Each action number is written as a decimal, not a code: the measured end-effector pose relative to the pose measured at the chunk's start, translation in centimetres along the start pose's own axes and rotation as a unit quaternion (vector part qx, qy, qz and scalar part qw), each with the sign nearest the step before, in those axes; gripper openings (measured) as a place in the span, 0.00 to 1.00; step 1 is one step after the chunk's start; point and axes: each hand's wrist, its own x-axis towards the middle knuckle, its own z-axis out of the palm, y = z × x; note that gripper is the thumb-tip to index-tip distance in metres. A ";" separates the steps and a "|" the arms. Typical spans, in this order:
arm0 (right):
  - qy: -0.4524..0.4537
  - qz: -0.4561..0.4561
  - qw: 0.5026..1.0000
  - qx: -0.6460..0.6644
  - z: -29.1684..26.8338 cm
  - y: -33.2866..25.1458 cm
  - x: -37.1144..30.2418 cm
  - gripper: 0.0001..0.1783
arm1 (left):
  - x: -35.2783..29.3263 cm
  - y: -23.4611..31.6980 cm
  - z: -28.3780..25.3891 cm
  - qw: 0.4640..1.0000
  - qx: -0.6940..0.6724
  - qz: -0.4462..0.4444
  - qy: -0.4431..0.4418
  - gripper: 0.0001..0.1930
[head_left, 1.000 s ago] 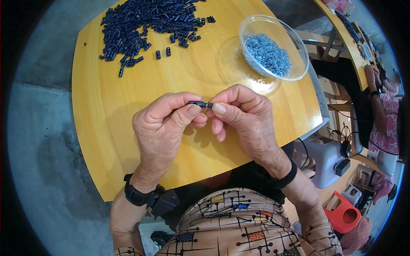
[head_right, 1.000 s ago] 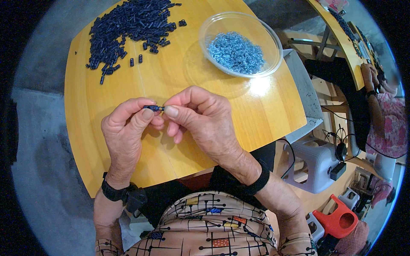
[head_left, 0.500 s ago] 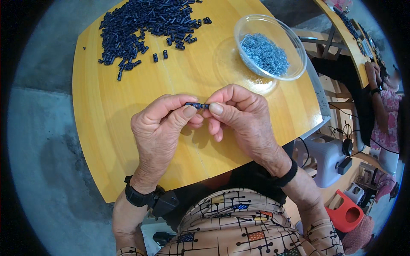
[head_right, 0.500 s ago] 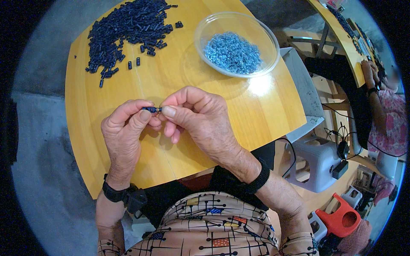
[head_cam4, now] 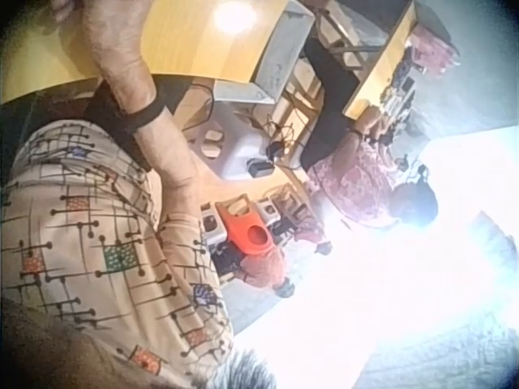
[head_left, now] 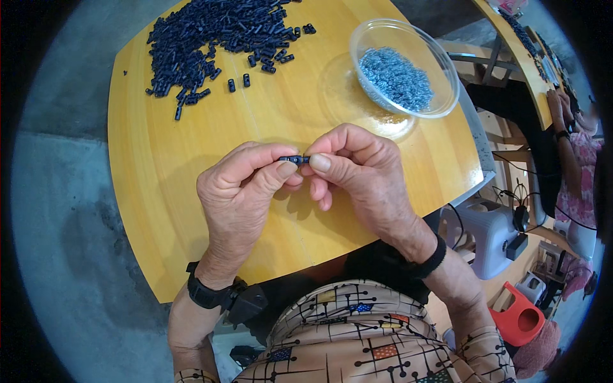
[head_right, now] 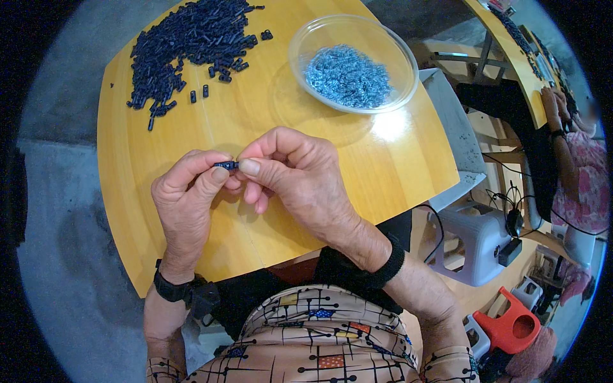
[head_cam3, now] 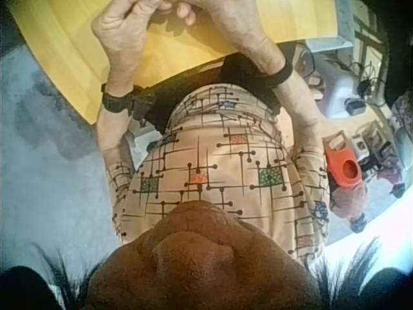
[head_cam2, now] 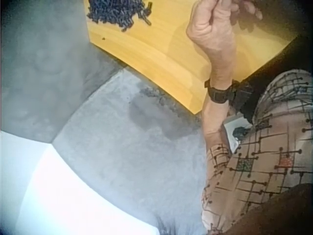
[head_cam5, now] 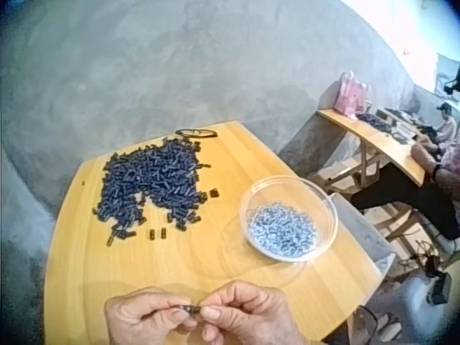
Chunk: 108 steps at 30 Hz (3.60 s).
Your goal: Manually assembling small blue plastic capsule-like parts into finished units.
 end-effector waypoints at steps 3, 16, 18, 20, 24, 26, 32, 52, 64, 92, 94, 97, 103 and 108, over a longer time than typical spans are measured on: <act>-0.010 0.009 1.000 0.014 -0.1 -0.1 0.0 0.06 | 0.1 -0.2 -0.1 1.000 -0.007 -0.005 -0.011 0.07; -0.048 0.022 0.997 0.057 -1.0 -0.1 -0.1 0.05 | 0.5 -0.1 -0.3 0.985 0.124 0.115 -0.037 0.06; -0.049 0.025 0.997 0.051 -1.1 -0.1 -0.1 0.05 | 0.7 -0.3 -0.5 0.963 0.195 0.181 -0.045 0.07; -0.059 0.042 0.996 0.052 -1.2 -0.2 -0.1 0.06 | 0.7 0.0 -0.5 0.959 0.206 0.187 -0.052 0.07; -0.081 0.045 0.995 0.046 -1.4 -0.4 0.0 0.05 | 0.7 0.7 -0.9 0.941 0.255 0.201 -0.092 0.07; -0.076 0.046 0.996 0.024 -1.4 -0.5 -0.1 0.05 | 0.8 0.7 -1.0 0.935 0.267 0.207 -0.107 0.07; -0.086 0.084 0.993 -0.009 -1.6 -1.1 0.1 0.04 | 0.6 1.0 -1.4 0.917 0.299 0.232 -0.128 0.08; -0.086 0.088 0.992 0.001 -1.8 -0.8 0.1 0.05 | 0.2 0.2 -0.8 0.927 0.291 0.221 -0.085 0.08; -0.079 0.046 0.994 0.054 -1.9 -0.3 0.0 0.06 | 0.3 0.2 -0.6 0.943 0.258 0.199 -0.069 0.08; -0.112 0.050 0.992 0.024 -2.0 -0.6 0.1 0.05 | 0.0 0.0 -0.5 0.945 0.250 0.196 -0.077 0.08; -0.110 0.066 0.991 0.026 -1.9 -0.8 0.2 0.05 | 0.0 0.0 -0.4 0.947 0.246 0.191 -0.075 0.08; -0.118 0.093 0.988 0.029 -2.0 -1.2 0.5 0.05 | 0.0 0.0 -0.5 0.943 0.253 0.203 -0.074 0.09; -0.141 0.152 0.978 0.029 -2.4 -2.0 0.9 0.06 | 0.0 0.3 -0.5 0.935 0.268 0.212 -0.092 0.09; -0.154 0.162 0.975 0.015 -2.4 -2.1 1.0 0.05 | -0.2 0.2 -0.6 0.934 0.268 0.214 -0.101 0.05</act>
